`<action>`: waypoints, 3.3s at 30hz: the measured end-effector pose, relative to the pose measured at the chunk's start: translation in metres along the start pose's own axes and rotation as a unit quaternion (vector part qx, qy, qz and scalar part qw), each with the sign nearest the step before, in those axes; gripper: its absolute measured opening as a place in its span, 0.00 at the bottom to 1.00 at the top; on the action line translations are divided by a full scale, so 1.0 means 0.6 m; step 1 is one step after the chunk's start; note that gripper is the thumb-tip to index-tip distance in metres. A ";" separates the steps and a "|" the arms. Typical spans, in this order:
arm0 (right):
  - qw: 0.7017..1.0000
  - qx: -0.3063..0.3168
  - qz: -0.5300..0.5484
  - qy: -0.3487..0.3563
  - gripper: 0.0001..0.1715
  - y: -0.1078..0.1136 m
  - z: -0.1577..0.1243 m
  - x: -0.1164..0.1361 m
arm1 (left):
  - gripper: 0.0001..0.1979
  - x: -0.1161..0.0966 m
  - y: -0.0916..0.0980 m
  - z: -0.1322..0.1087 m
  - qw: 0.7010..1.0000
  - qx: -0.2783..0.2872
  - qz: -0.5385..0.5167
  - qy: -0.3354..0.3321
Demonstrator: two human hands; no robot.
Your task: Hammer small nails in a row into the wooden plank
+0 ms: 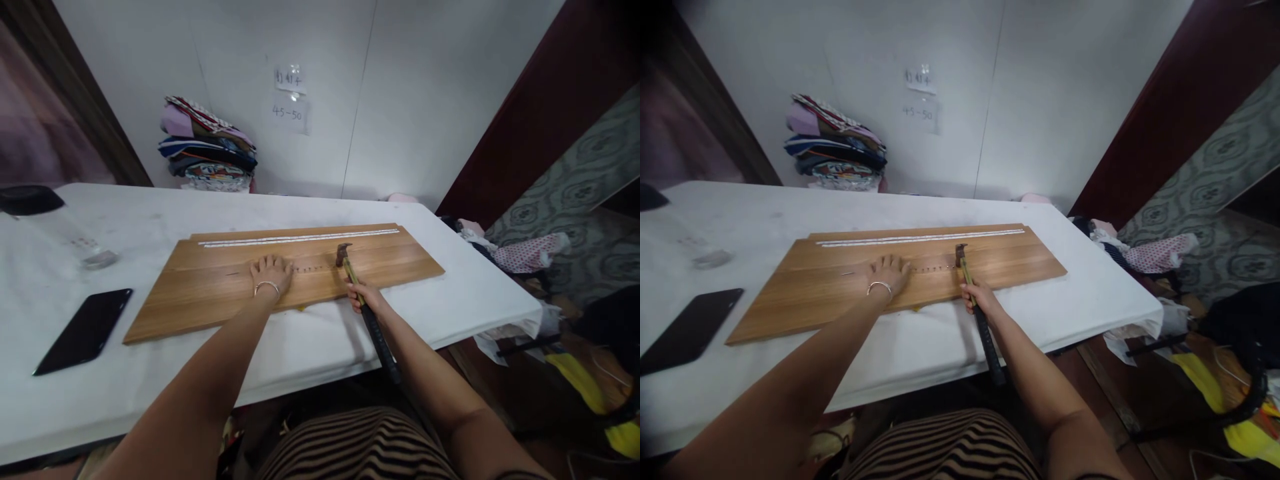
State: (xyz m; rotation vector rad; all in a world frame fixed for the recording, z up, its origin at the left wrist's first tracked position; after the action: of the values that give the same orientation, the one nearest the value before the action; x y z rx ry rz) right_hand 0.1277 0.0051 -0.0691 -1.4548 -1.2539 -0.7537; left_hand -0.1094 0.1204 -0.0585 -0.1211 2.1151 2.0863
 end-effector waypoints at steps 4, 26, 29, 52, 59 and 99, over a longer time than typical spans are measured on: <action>1.000 0.003 -0.006 -0.007 0.28 0.001 0.001 -0.002 | 0.34 -0.003 0.002 -0.003 1.000 0.009 0.004 0.007; 1.000 0.003 -0.002 0.009 0.25 -0.023 0.000 0.005 | 0.34 -0.001 0.001 -0.002 1.000 0.000 0.008 0.008; 1.000 -0.015 0.001 0.007 0.26 -0.014 0.005 0.002 | 0.34 -0.002 0.002 -0.002 1.000 0.000 0.008 0.007; 1.000 0.001 0.020 0.015 0.26 0.009 0.005 0.005 | 0.33 -0.003 0.001 -0.001 1.000 0.002 0.019 0.006; 1.000 0.003 0.018 0.019 0.25 0.001 0.007 0.008 | 0.33 -0.005 0.003 -0.002 1.000 -0.006 0.019 0.002; 0.999 0.035 0.001 -0.006 0.25 -0.042 0.006 0.003 | 0.33 -0.005 0.003 -0.002 1.000 0.001 0.007 0.006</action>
State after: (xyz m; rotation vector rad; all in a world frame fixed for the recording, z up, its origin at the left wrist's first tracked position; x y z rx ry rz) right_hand 0.1038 0.0073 -0.0610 -1.4050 -1.2765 -0.6932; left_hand -0.1070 0.1192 -0.0561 -0.1200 2.1309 2.0968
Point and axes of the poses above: each hand's wrist, its own z-axis towards the middle knuckle, its own y-axis out of the back of the hand, x = y × z, the point moved 7 cm from there along z, towards the middle knuckle, and after that the axes turned 4 degrees about x, right-handed, at the moved point
